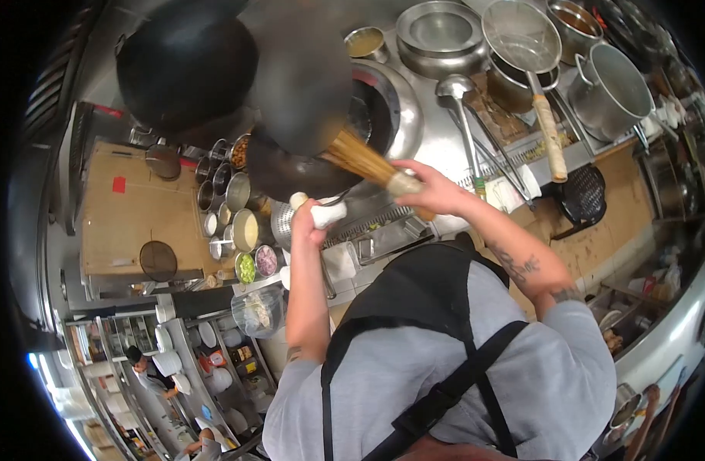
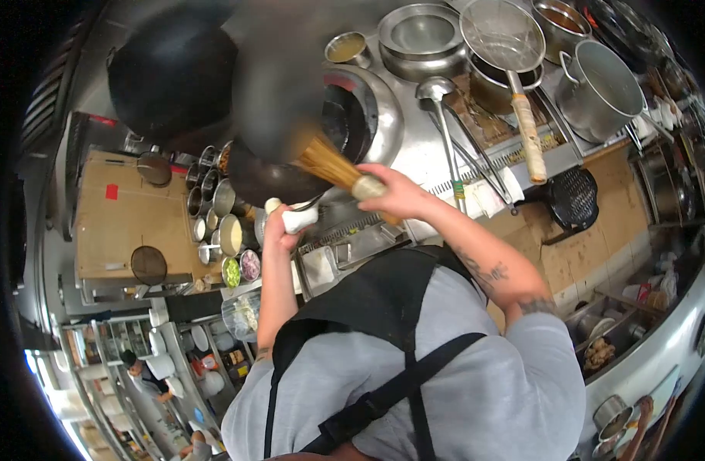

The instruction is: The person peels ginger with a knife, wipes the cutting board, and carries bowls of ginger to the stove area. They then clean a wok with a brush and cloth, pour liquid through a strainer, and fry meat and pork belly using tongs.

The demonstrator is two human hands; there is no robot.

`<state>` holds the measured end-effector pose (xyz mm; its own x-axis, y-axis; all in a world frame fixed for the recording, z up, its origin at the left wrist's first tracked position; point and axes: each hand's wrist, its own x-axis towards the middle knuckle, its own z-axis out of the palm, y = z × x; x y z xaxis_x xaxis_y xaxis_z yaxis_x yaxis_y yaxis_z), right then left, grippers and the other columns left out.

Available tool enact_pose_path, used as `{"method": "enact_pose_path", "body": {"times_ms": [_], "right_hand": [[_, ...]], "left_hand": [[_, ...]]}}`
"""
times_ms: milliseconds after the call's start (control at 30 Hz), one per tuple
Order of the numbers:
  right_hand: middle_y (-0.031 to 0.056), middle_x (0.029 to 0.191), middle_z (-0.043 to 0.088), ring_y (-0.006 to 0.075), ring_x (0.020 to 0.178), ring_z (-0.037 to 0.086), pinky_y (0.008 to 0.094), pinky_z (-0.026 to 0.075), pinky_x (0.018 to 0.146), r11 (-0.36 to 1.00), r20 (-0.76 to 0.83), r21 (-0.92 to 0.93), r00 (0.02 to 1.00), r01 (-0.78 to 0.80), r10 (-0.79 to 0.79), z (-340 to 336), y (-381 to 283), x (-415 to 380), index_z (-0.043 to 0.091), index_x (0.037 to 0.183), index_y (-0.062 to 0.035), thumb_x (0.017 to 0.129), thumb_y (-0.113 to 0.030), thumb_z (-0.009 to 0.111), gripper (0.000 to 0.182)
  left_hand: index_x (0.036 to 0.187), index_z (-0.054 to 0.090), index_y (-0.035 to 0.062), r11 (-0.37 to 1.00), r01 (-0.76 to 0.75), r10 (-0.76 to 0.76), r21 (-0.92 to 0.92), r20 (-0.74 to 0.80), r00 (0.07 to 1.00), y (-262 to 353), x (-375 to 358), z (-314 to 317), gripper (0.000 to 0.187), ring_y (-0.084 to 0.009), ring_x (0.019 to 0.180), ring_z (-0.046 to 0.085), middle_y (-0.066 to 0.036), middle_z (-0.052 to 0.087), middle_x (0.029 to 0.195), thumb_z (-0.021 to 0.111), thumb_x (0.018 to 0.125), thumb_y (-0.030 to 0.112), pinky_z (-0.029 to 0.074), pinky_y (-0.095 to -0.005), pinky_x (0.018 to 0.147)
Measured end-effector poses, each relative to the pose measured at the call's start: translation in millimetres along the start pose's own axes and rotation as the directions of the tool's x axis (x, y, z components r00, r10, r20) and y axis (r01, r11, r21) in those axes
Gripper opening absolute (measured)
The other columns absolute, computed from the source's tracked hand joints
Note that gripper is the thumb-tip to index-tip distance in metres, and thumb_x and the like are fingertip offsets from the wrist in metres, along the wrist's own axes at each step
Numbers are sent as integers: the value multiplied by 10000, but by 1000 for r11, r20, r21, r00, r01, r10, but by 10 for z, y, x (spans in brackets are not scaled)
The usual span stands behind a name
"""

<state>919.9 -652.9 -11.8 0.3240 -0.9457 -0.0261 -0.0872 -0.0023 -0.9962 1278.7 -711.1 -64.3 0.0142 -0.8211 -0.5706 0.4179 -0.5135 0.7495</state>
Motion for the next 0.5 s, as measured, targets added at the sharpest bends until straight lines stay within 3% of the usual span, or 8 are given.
{"method": "enact_pose_path", "body": {"times_ms": [67, 133, 200, 300, 367, 400, 500], "right_hand": [[174, 1369, 563, 293, 1273, 539, 367, 442, 1047, 988, 82, -128, 993, 92, -82, 110, 49, 325, 427, 1471, -132, 786, -246, 775, 777], [170, 1349, 588, 306, 1253, 561, 368, 453, 1040, 971, 154, -237, 987, 4, 34, 217, -130, 558, 465, 1454, -137, 798, -276, 724, 718], [169, 1178, 677, 298, 1075, 659, 365, 503, 942, 944, 256, -295, 940, -146, 226, 195, -500, 671, 500, 1442, -158, 824, -283, 684, 657], [179, 1222, 667, 328, 1139, 635, 365, 489, 996, 922, 263, -360, 932, -144, 248, 353, -339, 870, 609, 1348, -168, 790, -306, 654, 577], [186, 1227, 663, 323, 1133, 639, 365, 493, 988, 950, 227, -236, 939, -203, 257, 400, -171, 862, 595, 1365, -175, 803, -311, 645, 581], [189, 1229, 661, 321, 1130, 640, 365, 495, 984, 958, 206, -174, 943, -228, 262, 406, -102, 855, 588, 1373, -178, 809, -314, 640, 583], [188, 1216, 670, 310, 1127, 646, 342, 490, 981, 981, 182, -33, 964, -193, 195, 421, 41, 828, 574, 1389, -188, 830, -404, 680, 609]], "left_hand": [[956, 540, 25, 1000, 5, -4, 13, -65, 998, 96, -218, 170, 138, -328, 723, 675, -146, 641, 854, 572, 830, 70, 558, -478, 594], [962, 549, -7, 994, -22, 41, 104, -187, 982, 123, -227, 144, 186, -312, 692, 668, -141, 628, 831, 591, 783, 24, 552, -444, 590], [1008, 551, -62, 960, -113, 190, 255, -301, 935, 230, -557, 532, 262, -305, 685, 667, -145, 630, 841, 616, 763, 3, 557, -425, 607], [1057, 558, -58, 906, -216, 317, 364, -243, 917, 309, -679, 672, 308, -288, 705, 665, -134, 635, 860, 615, 760, -2, 561, -415, 635], [1013, 575, -32, 851, -263, 387, 454, -206, 899, 302, -671, 628, 242, -270, 762, 660, -120, 636, 884, 602, 776, 8, 553, -418, 679], [1011, 578, -22, 805, -169, 372, 569, -262, 891, 388, -851, 875, 236, -251, 797, 656, -106, 633, 890, 589, 776, 3, 544, -394, 711], [1045, 581, -12, 654, -305, 513, 692, -109, 851, 471, -764, 688, 268, -221, 827, 640, -97, 635, 910, 585, 777, 0, 524, -361, 734]]}}
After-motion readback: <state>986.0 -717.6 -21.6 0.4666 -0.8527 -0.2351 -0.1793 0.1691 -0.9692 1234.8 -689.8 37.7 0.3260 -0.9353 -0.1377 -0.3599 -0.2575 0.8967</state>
